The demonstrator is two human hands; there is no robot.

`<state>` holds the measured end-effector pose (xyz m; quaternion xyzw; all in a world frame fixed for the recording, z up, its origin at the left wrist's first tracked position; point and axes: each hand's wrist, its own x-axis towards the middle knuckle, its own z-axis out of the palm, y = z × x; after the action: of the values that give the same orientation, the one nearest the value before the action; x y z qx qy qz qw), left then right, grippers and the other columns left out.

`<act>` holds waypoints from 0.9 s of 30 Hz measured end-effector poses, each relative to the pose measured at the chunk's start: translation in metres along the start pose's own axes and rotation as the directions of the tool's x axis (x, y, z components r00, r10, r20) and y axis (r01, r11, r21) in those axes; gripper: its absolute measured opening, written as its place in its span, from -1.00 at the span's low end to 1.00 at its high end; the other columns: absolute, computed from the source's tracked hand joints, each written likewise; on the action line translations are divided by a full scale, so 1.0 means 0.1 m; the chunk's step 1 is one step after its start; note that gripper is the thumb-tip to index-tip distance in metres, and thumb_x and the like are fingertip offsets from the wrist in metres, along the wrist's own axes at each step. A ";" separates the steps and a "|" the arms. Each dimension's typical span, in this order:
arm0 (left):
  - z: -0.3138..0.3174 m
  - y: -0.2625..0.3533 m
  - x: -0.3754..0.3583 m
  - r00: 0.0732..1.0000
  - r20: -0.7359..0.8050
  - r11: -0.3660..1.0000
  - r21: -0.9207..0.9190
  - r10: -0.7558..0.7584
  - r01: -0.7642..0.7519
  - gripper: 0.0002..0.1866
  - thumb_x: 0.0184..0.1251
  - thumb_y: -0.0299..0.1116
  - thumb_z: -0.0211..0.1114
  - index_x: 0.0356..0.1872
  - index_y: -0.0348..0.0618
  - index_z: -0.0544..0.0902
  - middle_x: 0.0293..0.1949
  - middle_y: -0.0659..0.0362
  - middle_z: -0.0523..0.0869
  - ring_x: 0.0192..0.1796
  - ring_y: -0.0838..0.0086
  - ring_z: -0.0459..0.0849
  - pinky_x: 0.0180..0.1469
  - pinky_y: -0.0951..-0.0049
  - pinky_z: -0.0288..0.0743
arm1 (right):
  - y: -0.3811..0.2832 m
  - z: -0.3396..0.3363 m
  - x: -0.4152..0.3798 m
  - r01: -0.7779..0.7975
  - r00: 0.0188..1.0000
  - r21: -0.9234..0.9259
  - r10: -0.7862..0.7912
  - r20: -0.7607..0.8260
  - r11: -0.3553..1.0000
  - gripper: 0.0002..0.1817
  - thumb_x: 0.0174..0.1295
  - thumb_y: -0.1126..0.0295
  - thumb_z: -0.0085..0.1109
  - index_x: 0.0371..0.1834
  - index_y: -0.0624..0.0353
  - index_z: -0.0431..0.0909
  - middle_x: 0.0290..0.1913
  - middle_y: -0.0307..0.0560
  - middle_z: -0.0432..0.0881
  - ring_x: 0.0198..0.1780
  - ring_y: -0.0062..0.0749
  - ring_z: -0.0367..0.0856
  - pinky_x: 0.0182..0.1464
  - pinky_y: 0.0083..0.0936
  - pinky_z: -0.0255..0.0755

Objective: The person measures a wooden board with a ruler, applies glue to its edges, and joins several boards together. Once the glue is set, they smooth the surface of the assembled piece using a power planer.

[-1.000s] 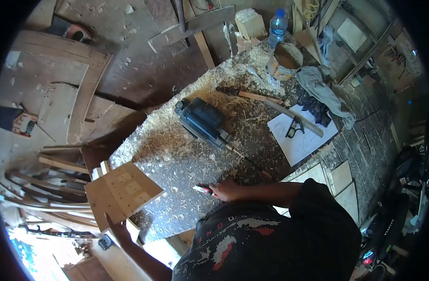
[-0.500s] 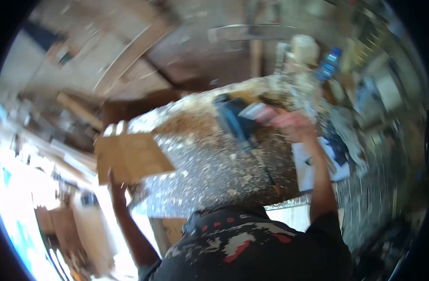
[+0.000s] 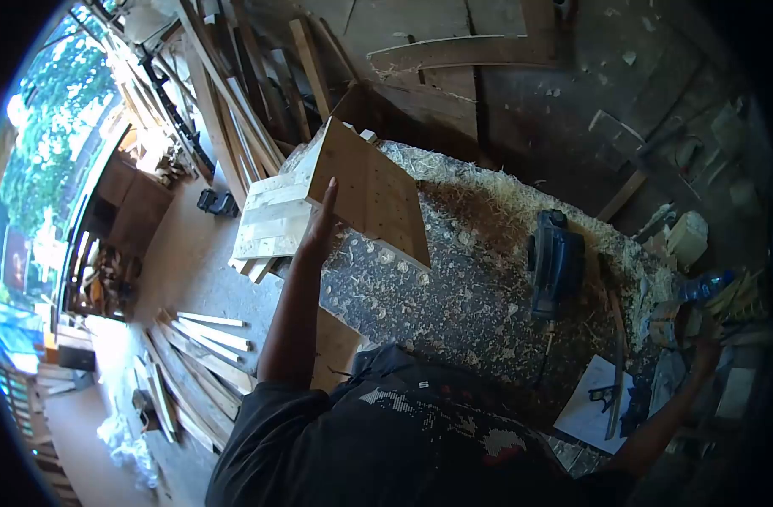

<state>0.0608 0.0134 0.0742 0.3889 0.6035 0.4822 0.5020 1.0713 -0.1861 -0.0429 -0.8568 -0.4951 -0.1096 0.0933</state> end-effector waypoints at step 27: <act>0.01 -0.22 0.06 0.999 -0.011 0.981 -0.193 -0.034 0.032 0.09 0.24 0.61 -0.22 0.47 -0.21 0.24 0.34 -0.14 0.43 0.34 0.01 0.45 0.37 -0.05 0.25 | -1.04 -0.52 -0.13 -0.216 0.973 -0.039 0.212 -0.092 0.976 -0.49 0.28 0.02 0.15 0.15 0.14 0.57 0.09 0.21 0.62 0.14 0.11 0.58 0.13 -0.12 0.42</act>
<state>0.0613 0.0144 0.0518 0.3249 0.5638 0.5329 0.5409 0.9698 -0.1602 0.0085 -0.9017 -0.3924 -0.1484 0.1052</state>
